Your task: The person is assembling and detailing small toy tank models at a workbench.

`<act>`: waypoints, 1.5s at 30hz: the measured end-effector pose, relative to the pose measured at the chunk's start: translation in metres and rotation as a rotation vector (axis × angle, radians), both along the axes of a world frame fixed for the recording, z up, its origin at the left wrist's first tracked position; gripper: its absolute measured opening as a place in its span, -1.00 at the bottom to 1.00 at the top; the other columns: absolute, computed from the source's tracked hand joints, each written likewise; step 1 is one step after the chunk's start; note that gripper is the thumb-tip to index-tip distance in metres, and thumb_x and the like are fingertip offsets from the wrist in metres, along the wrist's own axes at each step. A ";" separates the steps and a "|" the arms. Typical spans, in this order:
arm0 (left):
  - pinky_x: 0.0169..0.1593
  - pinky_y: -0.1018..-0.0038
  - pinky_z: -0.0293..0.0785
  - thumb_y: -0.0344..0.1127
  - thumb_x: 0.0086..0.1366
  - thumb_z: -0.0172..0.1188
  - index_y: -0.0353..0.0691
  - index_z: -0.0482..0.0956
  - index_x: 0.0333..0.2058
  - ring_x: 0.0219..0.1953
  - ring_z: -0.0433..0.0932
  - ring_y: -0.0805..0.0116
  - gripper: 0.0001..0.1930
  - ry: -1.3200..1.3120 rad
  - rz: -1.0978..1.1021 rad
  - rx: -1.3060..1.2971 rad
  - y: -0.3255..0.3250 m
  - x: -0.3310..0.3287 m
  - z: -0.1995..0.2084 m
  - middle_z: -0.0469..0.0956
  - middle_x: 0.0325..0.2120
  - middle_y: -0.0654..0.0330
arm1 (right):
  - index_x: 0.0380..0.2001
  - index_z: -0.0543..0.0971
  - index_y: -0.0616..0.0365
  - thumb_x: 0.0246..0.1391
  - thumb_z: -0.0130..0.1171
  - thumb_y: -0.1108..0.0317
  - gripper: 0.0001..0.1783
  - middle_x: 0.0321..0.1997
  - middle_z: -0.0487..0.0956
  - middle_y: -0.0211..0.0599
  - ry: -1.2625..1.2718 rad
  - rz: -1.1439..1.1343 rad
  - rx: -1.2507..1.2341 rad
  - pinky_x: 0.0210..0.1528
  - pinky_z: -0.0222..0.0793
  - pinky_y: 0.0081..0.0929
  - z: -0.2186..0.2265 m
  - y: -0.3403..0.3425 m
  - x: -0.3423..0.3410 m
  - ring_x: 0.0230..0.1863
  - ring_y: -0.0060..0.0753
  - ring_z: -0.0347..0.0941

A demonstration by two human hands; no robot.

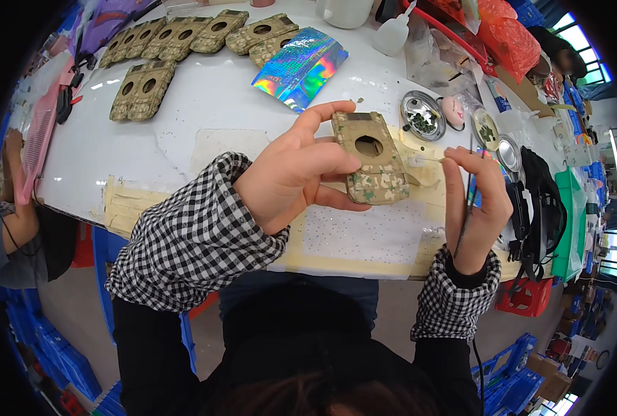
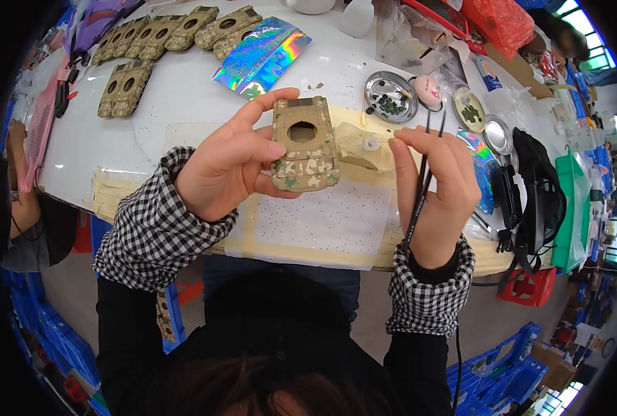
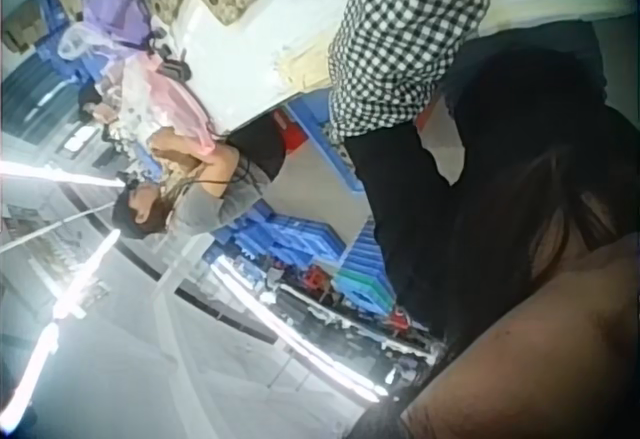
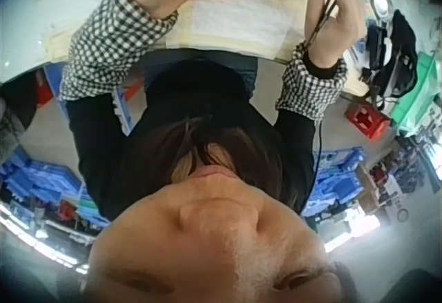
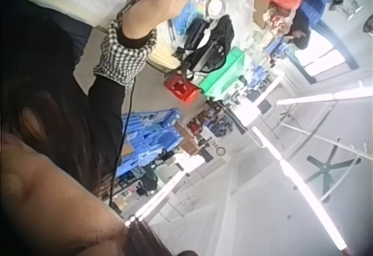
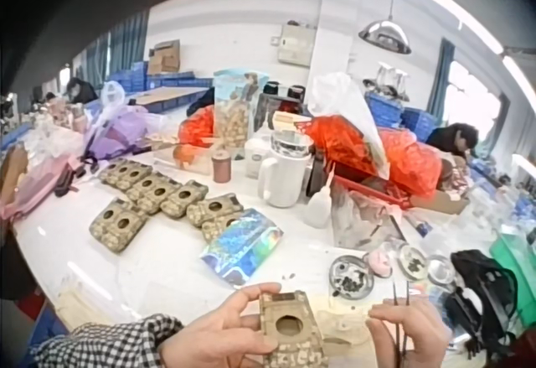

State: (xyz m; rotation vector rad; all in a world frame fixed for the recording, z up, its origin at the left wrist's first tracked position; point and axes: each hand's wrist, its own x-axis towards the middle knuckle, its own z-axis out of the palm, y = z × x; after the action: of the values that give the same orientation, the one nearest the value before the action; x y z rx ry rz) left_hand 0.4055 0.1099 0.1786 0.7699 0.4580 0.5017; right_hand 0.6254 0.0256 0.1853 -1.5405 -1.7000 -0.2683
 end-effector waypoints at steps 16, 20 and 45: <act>-0.03 0.27 0.57 -0.39 0.22 0.01 -0.23 -0.12 0.28 0.02 0.48 0.21 -0.30 -0.021 -0.042 0.005 -0.002 0.001 0.000 0.30 0.05 -0.05 | -0.31 0.47 0.28 0.10 0.14 0.50 -0.90 -0.28 0.58 -0.10 0.504 0.433 -0.007 -0.16 0.35 -0.49 0.001 0.000 -0.032 -0.26 -0.35 0.45; -0.04 0.26 0.57 -0.39 0.21 0.01 -0.23 -0.12 0.27 0.01 0.48 0.21 -0.30 -0.037 -0.038 0.009 -0.002 0.001 -0.001 0.30 0.05 -0.05 | -0.32 0.48 0.27 0.09 0.15 0.51 -0.90 -0.29 0.58 -0.11 0.477 0.427 -0.016 -0.20 0.34 -0.50 0.002 0.001 -0.033 -0.28 -0.35 0.45; -0.04 0.46 0.58 -0.35 0.31 -0.06 -0.35 -0.04 0.25 -0.02 0.52 0.23 -0.41 -0.040 0.072 -0.098 0.002 -0.001 -0.003 0.33 0.06 -0.01 | -0.45 0.50 0.24 -0.07 0.26 0.56 -0.88 -0.45 0.54 -0.23 -0.023 -0.043 0.113 -0.29 0.31 -0.46 0.001 0.007 -0.001 -0.41 -0.27 0.42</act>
State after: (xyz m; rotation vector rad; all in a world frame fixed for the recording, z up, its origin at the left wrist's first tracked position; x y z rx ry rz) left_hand 0.4041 0.1117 0.1758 0.6502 0.4705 0.5566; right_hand 0.6245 0.0327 0.1864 -1.4968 -1.6422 -0.3987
